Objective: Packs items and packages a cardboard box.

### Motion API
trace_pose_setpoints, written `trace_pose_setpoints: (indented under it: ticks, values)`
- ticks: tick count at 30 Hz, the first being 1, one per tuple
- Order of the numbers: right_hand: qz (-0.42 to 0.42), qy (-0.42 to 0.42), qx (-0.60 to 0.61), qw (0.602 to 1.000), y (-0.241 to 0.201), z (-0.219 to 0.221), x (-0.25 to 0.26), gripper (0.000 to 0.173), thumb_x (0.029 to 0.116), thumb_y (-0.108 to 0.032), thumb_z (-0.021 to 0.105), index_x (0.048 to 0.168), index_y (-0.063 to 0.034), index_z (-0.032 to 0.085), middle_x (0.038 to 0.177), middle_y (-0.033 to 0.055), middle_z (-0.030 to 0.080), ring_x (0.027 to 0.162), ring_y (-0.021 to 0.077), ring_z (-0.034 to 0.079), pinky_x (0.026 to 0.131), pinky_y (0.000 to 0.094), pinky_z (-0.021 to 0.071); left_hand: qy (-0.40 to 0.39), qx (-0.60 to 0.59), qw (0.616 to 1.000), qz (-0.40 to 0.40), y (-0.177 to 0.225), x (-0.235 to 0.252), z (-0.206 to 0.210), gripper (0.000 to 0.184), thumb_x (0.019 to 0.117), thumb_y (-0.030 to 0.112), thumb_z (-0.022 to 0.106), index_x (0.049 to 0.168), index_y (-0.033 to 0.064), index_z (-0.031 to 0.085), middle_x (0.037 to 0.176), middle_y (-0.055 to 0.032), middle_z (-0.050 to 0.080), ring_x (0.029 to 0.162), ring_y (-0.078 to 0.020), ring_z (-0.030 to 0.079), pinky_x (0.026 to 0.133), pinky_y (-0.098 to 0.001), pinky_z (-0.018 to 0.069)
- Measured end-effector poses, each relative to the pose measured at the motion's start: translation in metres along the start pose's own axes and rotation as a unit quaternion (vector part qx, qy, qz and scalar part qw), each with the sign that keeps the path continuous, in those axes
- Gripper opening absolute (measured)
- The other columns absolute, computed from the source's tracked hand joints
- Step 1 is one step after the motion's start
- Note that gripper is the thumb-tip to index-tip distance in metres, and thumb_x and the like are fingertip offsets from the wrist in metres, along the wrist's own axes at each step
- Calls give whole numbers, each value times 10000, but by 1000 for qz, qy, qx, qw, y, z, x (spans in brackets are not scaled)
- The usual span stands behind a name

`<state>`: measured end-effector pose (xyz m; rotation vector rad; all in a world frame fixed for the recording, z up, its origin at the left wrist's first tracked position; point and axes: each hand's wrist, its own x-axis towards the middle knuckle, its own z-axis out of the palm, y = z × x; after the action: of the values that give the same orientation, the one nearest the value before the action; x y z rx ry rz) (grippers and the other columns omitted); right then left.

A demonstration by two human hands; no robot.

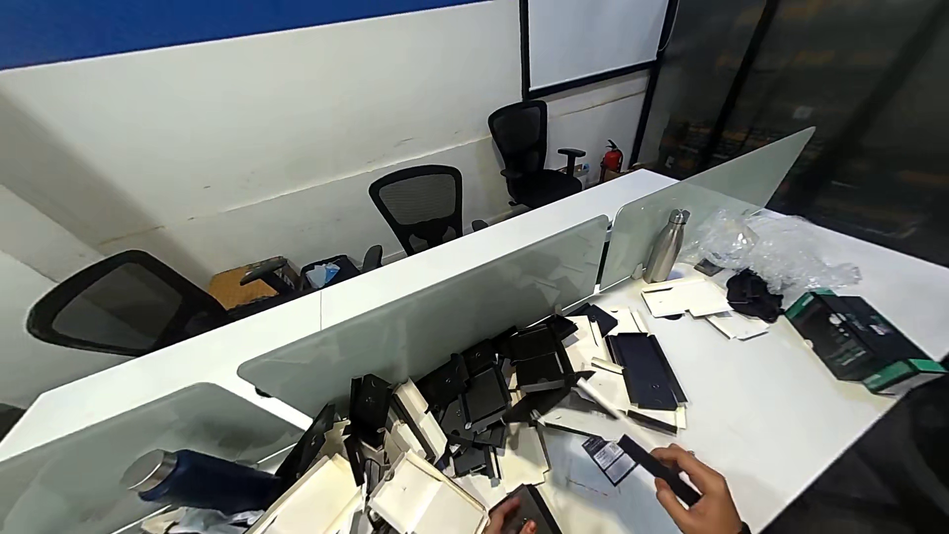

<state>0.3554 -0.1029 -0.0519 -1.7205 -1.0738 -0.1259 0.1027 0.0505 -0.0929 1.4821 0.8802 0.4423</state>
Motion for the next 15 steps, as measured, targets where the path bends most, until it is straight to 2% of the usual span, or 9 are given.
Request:
trace_pose_setpoints:
  ticks: [2, 3, 4, 5, 7, 8, 10, 12, 15]
  values:
    - [75, -44, 140, 986, -32, 6, -6, 287, 740, -40, 598, 968, 104, 695, 830, 56, 714, 745, 17, 648, 711, 179, 536, -64, -57, 996, 4, 14, 0, 4, 614, 959, 107, 621, 1453, -173, 387, 1473, -338, 469, 1366, -348, 515, 1111, -427, 451]
    - [126, -58, 222, 965, -44, 11, -11, 274, 760, -5, 578, 1005, 56, 684, 857, -39, 720, 770, -39, 658, 729, 154, 554, -89, -69, 994, 5, 19, -1, 5, 676, 952, 123, 621, 1484, -174, 329, 1507, -340, 430, 1393, -341, 491, 1119, -416, 442]
    - [180, -62, 299, 935, -54, 17, -17, 285, 771, 14, 543, 1020, -12, 678, 861, -104, 729, 775, -54, 669, 726, 157, 564, -104, -83, 991, 3, 23, -4, 6, 713, 944, 123, 622, 1497, -181, 290, 1511, -337, 425, 1390, -319, 497, 1117, -395, 444]
    - [240, -59, 358, 900, -64, 25, -25, 307, 772, 16, 506, 1012, -64, 681, 846, -124, 738, 761, -45, 678, 709, 171, 569, -103, -104, 989, 0, 25, -9, 8, 686, 942, 96, 621, 1476, -194, 303, 1456, -312, 489, 1328, -257, 550, 1092, -355, 462]
    - [337, -66, 403, 848, -74, 42, -41, 304, 792, -1, 476, 996, -73, 689, 829, -94, 750, 752, -4, 696, 700, 208, 583, -70, -165, 984, -25, 26, -21, 9, 469, 947, 32, 616, 1332, -173, 445, 1179, -161, 673, 1074, -77, 659, 994, -267, 524]
    - [367, -78, 384, 844, -75, 49, -51, 289, 821, 3, 464, 1011, -45, 677, 830, -76, 743, 758, 7, 697, 716, 220, 586, -49, -192, 979, -43, 24, -26, 7, 384, 945, 5, 614, 1272, -155, 493, 1087, -119, 714, 997, -54, 687, 962, -265, 549]
    - [412, -90, 308, 853, -70, 61, -70, 233, 886, 37, 492, 1057, 31, 651, 829, -23, 713, 747, 23, 679, 716, 227, 572, -16, -198, 977, -76, 13, -30, -1, 360, 956, -21, 615, 1270, -152, 498, 1046, -139, 724, 949, -86, 709, 932, -291, 572]
    - [435, -111, 214, 868, -54, 72, -92, 216, 899, 44, 587, 1104, 85, 640, 865, 65, 700, 728, 56, 652, 700, 245, 546, 24, -169, 976, -133, -3, -35, -11, 403, 951, -34, 648, 1304, -160, 501, 1092, -217, 701, 940, -164, 704, 901, -344, 573]
    - [449, -182, 88, 871, -31, 86, -123, 312, 916, -15, 684, 1194, 119, 634, 993, 233, 703, 836, 255, 676, 817, 425, 545, 74, -123, 965, -219, -34, -41, -17, 424, 920, -48, 699, 1293, -155, 527, 1138, -273, 636, 910, -253, 654, 848, -403, 558]
